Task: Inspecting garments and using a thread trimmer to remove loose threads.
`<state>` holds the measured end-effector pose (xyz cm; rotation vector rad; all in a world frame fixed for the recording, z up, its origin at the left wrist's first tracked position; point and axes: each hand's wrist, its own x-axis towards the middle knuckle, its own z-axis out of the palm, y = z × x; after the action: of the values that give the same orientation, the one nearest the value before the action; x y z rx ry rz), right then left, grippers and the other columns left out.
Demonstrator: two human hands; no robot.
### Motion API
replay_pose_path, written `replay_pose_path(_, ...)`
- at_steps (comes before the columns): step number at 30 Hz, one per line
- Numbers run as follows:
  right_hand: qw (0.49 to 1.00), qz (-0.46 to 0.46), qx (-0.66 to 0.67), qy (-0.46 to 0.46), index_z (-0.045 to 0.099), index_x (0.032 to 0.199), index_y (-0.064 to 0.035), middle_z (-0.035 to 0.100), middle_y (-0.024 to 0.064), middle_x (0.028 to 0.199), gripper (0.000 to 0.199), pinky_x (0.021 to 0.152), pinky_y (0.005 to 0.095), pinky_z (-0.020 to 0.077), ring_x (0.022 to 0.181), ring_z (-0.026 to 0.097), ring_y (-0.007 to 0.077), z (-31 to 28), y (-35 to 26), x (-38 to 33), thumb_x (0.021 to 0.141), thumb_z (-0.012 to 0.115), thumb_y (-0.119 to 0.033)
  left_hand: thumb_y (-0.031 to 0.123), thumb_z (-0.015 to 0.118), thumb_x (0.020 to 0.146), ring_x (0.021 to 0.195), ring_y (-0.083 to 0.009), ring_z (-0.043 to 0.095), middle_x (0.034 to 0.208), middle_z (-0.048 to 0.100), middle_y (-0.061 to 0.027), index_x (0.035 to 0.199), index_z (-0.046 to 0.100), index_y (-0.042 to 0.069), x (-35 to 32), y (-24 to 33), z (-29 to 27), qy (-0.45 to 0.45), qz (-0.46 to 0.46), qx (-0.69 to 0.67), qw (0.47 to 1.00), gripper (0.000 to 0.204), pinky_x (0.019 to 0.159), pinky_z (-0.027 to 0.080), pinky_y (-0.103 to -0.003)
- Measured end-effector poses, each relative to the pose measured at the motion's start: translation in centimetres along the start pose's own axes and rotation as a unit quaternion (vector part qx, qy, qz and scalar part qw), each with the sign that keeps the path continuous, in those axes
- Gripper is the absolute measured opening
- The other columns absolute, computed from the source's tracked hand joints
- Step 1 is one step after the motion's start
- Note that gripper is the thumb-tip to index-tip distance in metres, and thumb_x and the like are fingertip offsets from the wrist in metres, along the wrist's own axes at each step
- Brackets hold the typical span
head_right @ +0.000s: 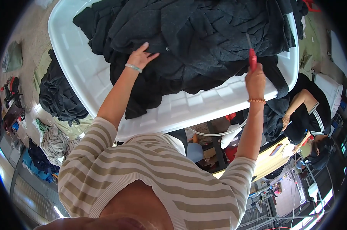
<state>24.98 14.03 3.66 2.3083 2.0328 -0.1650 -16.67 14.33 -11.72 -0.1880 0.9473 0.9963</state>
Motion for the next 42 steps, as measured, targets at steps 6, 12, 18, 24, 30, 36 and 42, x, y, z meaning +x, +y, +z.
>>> replay_pose_path(6,0.972,-0.129,0.113,-0.159,0.049,0.094,-0.0058,0.062,0.0227,0.071,0.018,0.056,0.0468,0.0507,0.066,0.064,0.039,-1.0,-11.2,-6.7,0.089,0.059,-0.02,0.005,0.063,0.088,0.105,-0.0307,0.058,0.117,0.059,-0.0143,0.114,0.058,-0.005,2.5,-4.9,2.5,0.003,-0.041,0.094,0.995,0.028,0.094,0.051,-0.046)
replay_pose_path(12,0.95,-0.176,0.066,-0.25,0.052,0.087,-0.004,0.064,0.02,0.071,0.017,0.064,0.044,0.0523,0.07,0.067,0.034,0.3,-12.2,-8.0,0.087,0.06,-0.019,0.002,0.064,0.087,0.094,-0.0315,0.063,0.11,0.061,-0.0189,0.109,0.056,-0.014,3.2,-5.9,1.4,0.014,-0.003,0.094,0.995,0.028,0.089,0.055,-0.044)
replay_pose_path(18,0.915,-0.203,0.115,-0.33,0.054,0.095,-0.0012,0.065,0.0231,0.077,0.024,0.069,0.0481,0.05,0.078,0.064,0.041,-1.7,-15.9,-5.6,0.088,0.059,-0.023,-0.001,0.073,0.078,0.078,-0.0343,0.067,0.1,0.061,-0.0247,0.089,0.048,-0.009,3.5,-7.4,-2.5,0.047,0.039,0.005,0.998,0.028,0.072,0.061,-0.049)
replay_pose_path(24,0.906,-0.246,0.089,-0.334,0.056,0.096,-0.0002,0.065,0.0238,0.079,0.026,0.072,0.0495,0.0484,0.079,0.064,0.0413,0.3,-19.9,-3.2,0.088,0.058,-0.025,-0.001,0.07,0.08,0.086,-0.0347,0.067,0.101,0.062,-0.0244,0.094,0.052,-0.007,2.9,-8.4,-1.4,0.063,0.012,0.1,0.993,0.023,0.077,0.059,-0.045)
replay_pose_path(30,0.916,-0.252,0.104,-0.294,0.052,0.097,-0.0021,0.062,0.0232,0.07,0.022,0.062,0.0478,0.0492,0.068,0.062,0.0421,0.5,-16.3,-3.9,0.09,0.058,-0.022,0.025,0.063,0.09,0.108,-0.0352,0.061,0.112,0.061,-0.0225,0.107,0.055,-0.002,0.3,-4.7,-6.9,-0.002,-0.001,-0.07,0.998,0.033,0.093,0.049,-0.049)
replay_pose_path(36,0.912,-0.258,0.124,-0.294,0.052,0.098,-0.0019,0.062,0.0225,0.069,0.023,0.062,0.048,0.0492,0.067,0.062,0.0419,0.4,-18.1,-5.8,0.09,0.058,-0.023,0.022,0.069,0.085,0.105,-0.0294,0.052,0.108,0.058,-0.0081,0.108,0.057,0.008,2.2,1.0,-9.3,0.149,0.156,-0.24,0.947,0.03,0.09,0.047,-0.051)
replay_pose_path(42,0.905,-0.277,0.129,-0.296,0.054,0.095,-0.0012,0.064,0.0222,0.072,0.024,0.066,0.0465,0.0491,0.069,0.063,0.0402,-1.7,-21.7,-5.0,0.089,0.058,-0.024,0.01,0.07,0.082,0.089,-0.0199,0.061,0.095,0.065,-0.0054,0.103,0.06,0.007,0.9,1.3,-5.9,0.123,0.247,-0.024,0.961,0.023,0.078,0.049,-0.039)
